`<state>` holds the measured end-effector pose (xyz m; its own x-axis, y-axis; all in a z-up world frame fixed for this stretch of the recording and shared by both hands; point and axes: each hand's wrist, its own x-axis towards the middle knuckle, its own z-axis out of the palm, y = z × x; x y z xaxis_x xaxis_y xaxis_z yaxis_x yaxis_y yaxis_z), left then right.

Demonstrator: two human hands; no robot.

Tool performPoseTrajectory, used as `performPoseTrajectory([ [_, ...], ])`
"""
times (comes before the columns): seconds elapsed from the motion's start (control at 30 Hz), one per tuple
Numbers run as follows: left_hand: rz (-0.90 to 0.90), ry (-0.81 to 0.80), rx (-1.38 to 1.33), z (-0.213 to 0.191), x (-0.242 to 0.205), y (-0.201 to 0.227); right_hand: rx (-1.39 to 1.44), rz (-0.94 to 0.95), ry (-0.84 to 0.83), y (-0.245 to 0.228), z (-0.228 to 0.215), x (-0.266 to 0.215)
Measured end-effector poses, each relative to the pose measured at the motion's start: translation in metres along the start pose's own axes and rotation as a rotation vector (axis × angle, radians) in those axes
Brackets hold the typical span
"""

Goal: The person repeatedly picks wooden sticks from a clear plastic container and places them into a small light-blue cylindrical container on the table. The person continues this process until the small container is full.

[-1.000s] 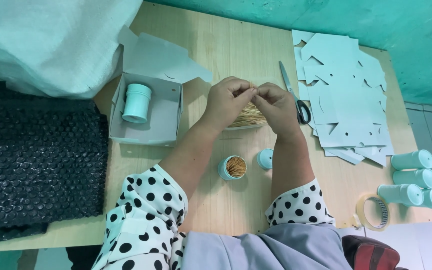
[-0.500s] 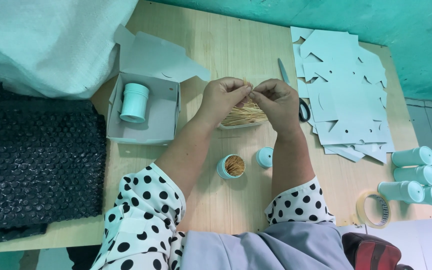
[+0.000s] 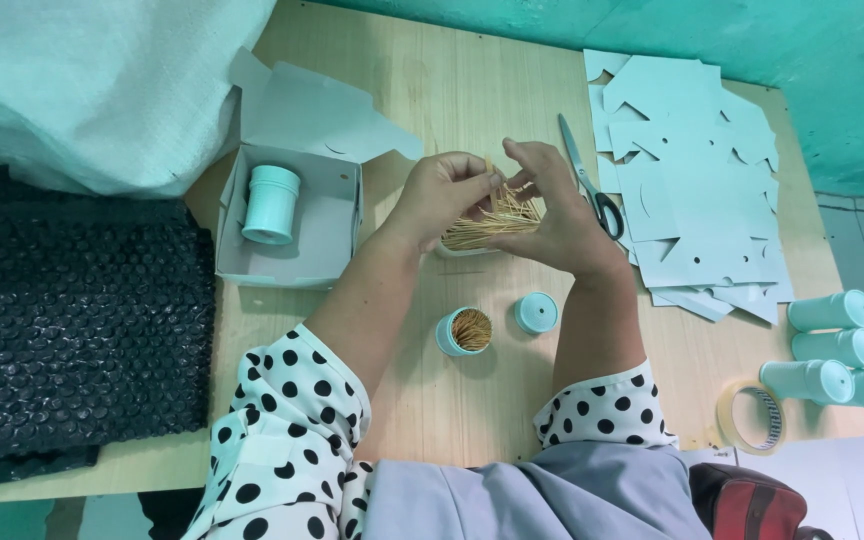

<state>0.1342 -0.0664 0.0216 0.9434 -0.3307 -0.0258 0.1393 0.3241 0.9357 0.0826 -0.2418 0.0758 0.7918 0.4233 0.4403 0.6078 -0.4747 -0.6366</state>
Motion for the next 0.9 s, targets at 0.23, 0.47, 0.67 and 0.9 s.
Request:
performPoseTrajectory([
  [0.23,-0.029,-0.096,0.018,0.009,-0.024,0.013,-0.061,-0.011,-0.093,-0.027,-0.004,-0.003],
  [0.47,-0.036,-0.178,0.017,0.02,-0.075,0.028,-0.104,-0.047,-0.031,-0.067,0.0,-0.029],
  [0.67,-0.033,-0.236,-0.016,0.024,-0.125,0.029,-0.145,-0.23,0.057,-0.077,0.019,-0.059],
  [0.9,0.029,-0.23,0.055,0.01,-0.147,0.001,-0.036,-0.281,0.121,-0.062,0.051,-0.081],
])
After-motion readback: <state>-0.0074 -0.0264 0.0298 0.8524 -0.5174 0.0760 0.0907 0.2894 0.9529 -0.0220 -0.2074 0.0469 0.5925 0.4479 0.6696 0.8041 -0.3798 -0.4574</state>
